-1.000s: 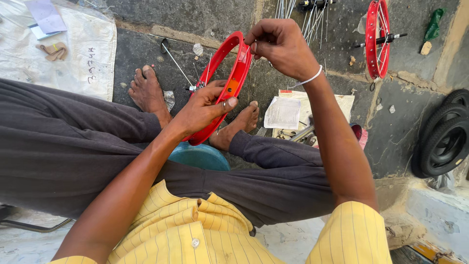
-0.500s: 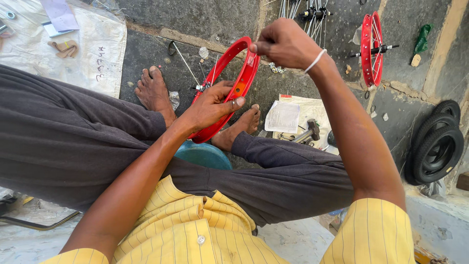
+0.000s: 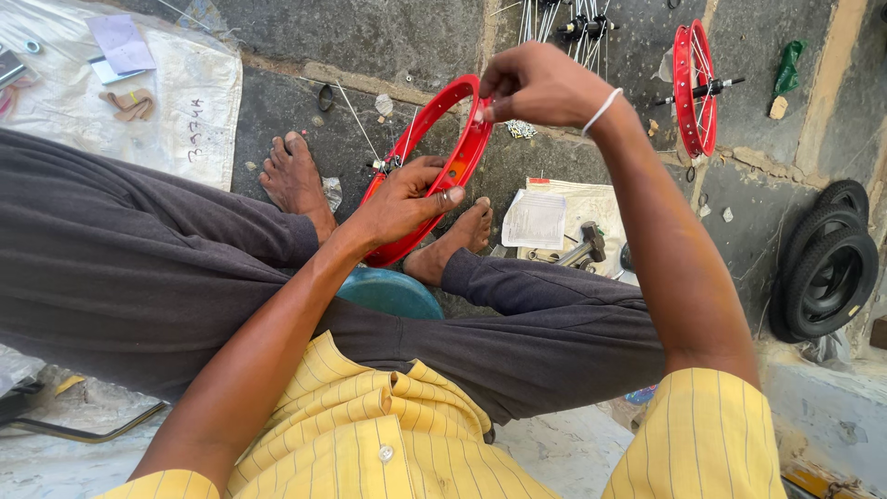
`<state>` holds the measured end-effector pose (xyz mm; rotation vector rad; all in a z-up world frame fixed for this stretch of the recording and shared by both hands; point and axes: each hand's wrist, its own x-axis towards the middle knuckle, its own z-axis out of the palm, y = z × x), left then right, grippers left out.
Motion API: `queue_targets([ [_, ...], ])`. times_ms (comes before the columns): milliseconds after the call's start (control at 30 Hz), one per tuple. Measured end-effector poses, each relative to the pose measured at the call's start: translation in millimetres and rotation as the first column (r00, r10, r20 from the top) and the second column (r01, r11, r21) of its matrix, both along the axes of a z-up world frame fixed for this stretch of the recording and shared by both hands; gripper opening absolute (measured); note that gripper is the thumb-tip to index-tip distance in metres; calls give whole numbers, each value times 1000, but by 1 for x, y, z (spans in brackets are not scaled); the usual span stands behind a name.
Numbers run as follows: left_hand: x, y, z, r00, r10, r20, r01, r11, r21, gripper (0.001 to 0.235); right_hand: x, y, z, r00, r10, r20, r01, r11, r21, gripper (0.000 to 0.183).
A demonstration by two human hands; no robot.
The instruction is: The person is assembling a bicycle wheel by hand, inserting metal spokes into a red rim and connecting them to the central hub. They manipulate the spokes and rim components to secure the structure.
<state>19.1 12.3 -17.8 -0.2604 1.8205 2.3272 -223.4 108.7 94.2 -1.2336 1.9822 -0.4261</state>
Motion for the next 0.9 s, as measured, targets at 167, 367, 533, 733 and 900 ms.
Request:
queue_targets([
  [167, -2, 1, -8, 997, 71, -33, -68, 994, 91, 46, 13, 2, 1, 954, -115, -276, 187, 950, 251, 43],
  [367, -1, 2, -5, 999, 48, -21, -48, 998, 46, 45, 14, 5, -16, 978, -176, -116, 160, 977, -139, 26],
  [533, 2, 1, -1, 999, 36, -32, -35, 999, 33, 43, 13, -3, -4, 956, -98, -277, 116, 992, 47, 35],
  [733, 1, -2, -1, 997, 74, -35, -72, 995, 71, 44, 22, -4, -1, 952, -123, -280, 182, 964, 194, 48],
  [900, 2, -1, 0, 998, 50, -23, -50, 999, 9, 45, 17, -2, -16, 925, -53, -377, 99, 990, 104, 44],
])
